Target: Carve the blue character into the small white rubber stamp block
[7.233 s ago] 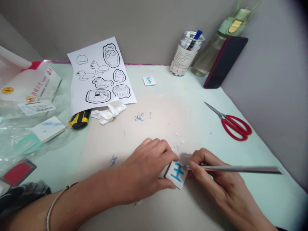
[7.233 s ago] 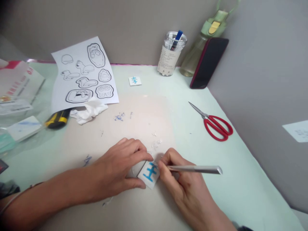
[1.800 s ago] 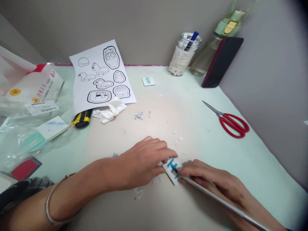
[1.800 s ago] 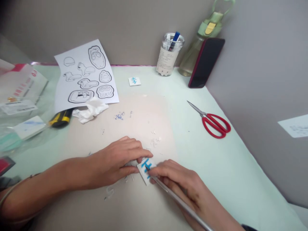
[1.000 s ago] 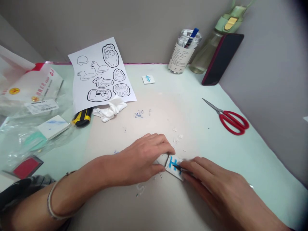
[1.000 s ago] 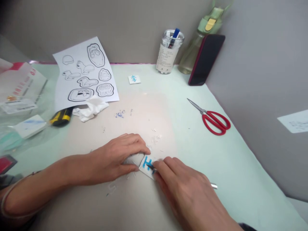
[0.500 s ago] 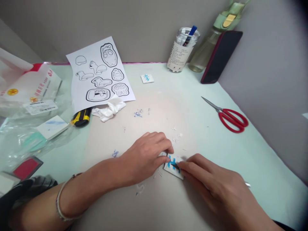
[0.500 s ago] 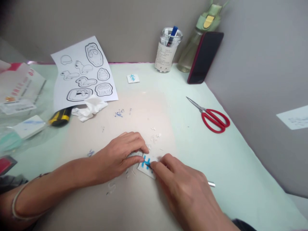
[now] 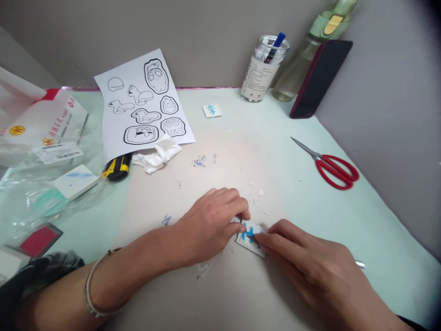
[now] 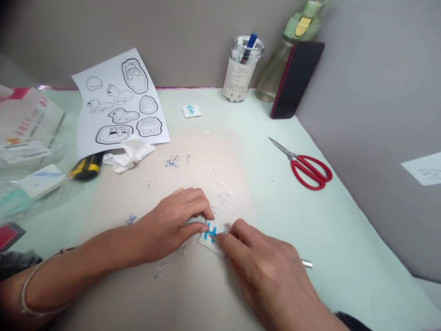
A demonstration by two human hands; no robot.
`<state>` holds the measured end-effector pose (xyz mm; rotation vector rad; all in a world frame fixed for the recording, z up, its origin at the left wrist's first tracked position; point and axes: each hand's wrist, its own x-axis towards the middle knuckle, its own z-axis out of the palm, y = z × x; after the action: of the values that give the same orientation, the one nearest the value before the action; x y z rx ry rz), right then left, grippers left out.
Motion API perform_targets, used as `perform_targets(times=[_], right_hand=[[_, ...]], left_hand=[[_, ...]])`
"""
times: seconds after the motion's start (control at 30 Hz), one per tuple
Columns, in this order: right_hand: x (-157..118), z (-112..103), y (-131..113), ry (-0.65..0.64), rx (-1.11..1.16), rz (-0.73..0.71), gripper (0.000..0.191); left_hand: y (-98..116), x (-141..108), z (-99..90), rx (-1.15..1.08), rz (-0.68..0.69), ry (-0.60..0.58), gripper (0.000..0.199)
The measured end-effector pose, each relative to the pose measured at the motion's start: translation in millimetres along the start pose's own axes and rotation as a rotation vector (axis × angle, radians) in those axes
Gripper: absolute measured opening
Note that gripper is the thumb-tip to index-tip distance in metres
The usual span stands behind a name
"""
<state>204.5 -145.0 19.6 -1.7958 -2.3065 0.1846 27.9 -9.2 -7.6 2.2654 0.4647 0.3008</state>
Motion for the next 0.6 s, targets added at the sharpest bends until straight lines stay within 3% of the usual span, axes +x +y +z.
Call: perform_targets(times=[0.1,0.33,0.6], right_hand=[[-0.5,-1.6,-0.8,-0.088,0.033,0.017,0.031],[-0.3,0.7,0.7,-0.042,0.025,0.011,0.030],[-3.6,-7.7,-6.8,-0.107,-0.077,0.004,0.032]], left_hand=[[0.5,0.3,-0.1,0.000,0.000,0.001,0.005],[1.5,-0.8,0.2,-0.006,-0.003,0.004,0.005],[-0.4,-0.9,0.2,-0.004,0.003,0.014,0.005]])
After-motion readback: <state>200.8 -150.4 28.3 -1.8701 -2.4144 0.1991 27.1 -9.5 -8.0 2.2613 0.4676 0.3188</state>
